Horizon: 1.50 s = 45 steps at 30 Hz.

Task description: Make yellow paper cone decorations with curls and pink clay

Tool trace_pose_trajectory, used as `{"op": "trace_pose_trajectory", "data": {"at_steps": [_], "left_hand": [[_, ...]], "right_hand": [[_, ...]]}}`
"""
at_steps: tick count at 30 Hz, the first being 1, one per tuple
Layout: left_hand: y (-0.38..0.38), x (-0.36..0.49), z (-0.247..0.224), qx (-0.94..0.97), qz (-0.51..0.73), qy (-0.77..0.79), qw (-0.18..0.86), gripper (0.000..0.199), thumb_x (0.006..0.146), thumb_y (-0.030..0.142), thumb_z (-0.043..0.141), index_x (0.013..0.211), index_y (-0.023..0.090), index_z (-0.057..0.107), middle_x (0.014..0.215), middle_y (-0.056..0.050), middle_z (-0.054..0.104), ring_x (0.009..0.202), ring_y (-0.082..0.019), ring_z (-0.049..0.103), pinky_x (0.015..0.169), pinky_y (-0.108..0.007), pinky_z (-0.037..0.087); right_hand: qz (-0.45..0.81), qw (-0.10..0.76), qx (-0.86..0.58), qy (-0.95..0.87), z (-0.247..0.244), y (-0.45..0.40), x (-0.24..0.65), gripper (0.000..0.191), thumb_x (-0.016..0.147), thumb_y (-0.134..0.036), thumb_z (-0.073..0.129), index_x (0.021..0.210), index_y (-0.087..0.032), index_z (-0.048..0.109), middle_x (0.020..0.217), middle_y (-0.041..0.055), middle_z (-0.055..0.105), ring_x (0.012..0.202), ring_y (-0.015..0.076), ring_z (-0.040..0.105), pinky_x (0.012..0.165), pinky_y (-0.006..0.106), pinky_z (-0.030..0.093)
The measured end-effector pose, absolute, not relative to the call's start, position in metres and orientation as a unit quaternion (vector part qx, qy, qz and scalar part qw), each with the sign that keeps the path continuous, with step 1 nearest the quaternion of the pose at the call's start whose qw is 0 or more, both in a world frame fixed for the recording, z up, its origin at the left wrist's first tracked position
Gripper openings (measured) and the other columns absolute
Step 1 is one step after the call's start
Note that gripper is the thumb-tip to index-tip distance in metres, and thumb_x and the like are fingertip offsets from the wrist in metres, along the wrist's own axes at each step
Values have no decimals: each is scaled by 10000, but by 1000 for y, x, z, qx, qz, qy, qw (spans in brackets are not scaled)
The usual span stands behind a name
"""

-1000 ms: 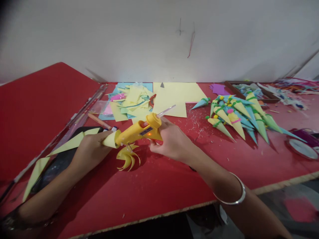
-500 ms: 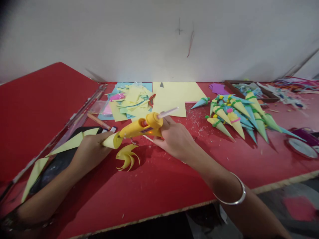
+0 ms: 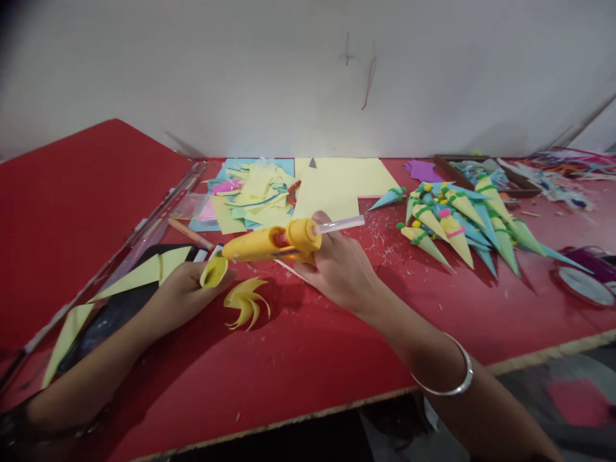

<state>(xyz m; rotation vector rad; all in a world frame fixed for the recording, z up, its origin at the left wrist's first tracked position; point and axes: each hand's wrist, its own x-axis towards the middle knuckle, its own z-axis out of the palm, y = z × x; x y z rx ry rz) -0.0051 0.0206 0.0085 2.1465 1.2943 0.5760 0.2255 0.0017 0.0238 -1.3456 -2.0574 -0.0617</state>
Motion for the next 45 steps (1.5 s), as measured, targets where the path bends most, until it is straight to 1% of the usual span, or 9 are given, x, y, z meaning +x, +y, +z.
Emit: {"op": "trace_pose_trajectory", "data": {"at_steps": [8,12,19,23,27,31,36,42,45], "left_hand": [[21,-4,11,734,231,557,312,348,708,424,397,478,194,275,452,65,239,434,-65,227,408,-213,208],[22,-6,9,681,255,586,357,328,705,412,436,514,202,272,483,65,238,444,-71,235,412,-214,220],[22,-6,9,669,284,576,374,305,697,367,453,519,211,261,492,47,252,449,-88,234,408,-241,221],[24,-6,10,688,291,586,313,271,700,383,436,537,206,311,491,57,274,449,-84,261,421,-226,247],[25,-6,10,714,301,597,208,197,723,376,420,712,189,480,568,52,461,503,-109,412,480,-214,321],[24,-6,9,745,260,597,145,218,771,379,384,757,189,491,556,39,503,502,-133,468,487,-221,316],[22,-5,8,767,240,583,117,241,804,384,360,725,188,477,566,19,524,503,-139,480,479,-220,302],[25,-5,5,768,249,579,111,325,827,435,335,661,187,463,593,-3,550,512,-143,483,475,-229,294],[26,-6,5,763,257,583,109,337,827,448,338,657,186,467,593,-2,550,517,-143,484,481,-232,300]], "right_hand": [[-68,333,-568,-749,23,9,231,115,674,-214,482,768,-196,545,663,35,542,551,164,513,492,291,403],[-81,349,-566,-743,23,14,233,162,665,-227,493,811,-188,551,770,65,581,608,187,546,536,312,432],[-74,368,-566,-734,22,16,234,187,662,-240,514,833,-184,565,765,75,595,676,213,574,590,337,467],[-66,381,-569,-726,21,19,235,170,658,-219,518,808,-172,582,742,73,593,634,197,560,554,329,462],[-67,395,-573,-715,24,27,241,103,672,-216,509,734,-181,583,642,53,561,610,195,540,541,332,445],[-62,396,-619,-675,44,27,259,80,662,-244,524,611,-183,535,538,28,504,550,179,509,495,306,402],[-2,298,-690,-660,47,8,290,132,614,-288,540,556,-189,475,502,-8,476,468,147,474,445,267,352],[60,224,-703,-672,1,-5,306,157,656,-306,487,658,-172,569,655,45,613,640,209,588,580,288,426],[72,196,-709,-674,-3,-4,308,184,675,-337,499,683,-173,583,680,52,624,641,211,591,574,287,427]]}}
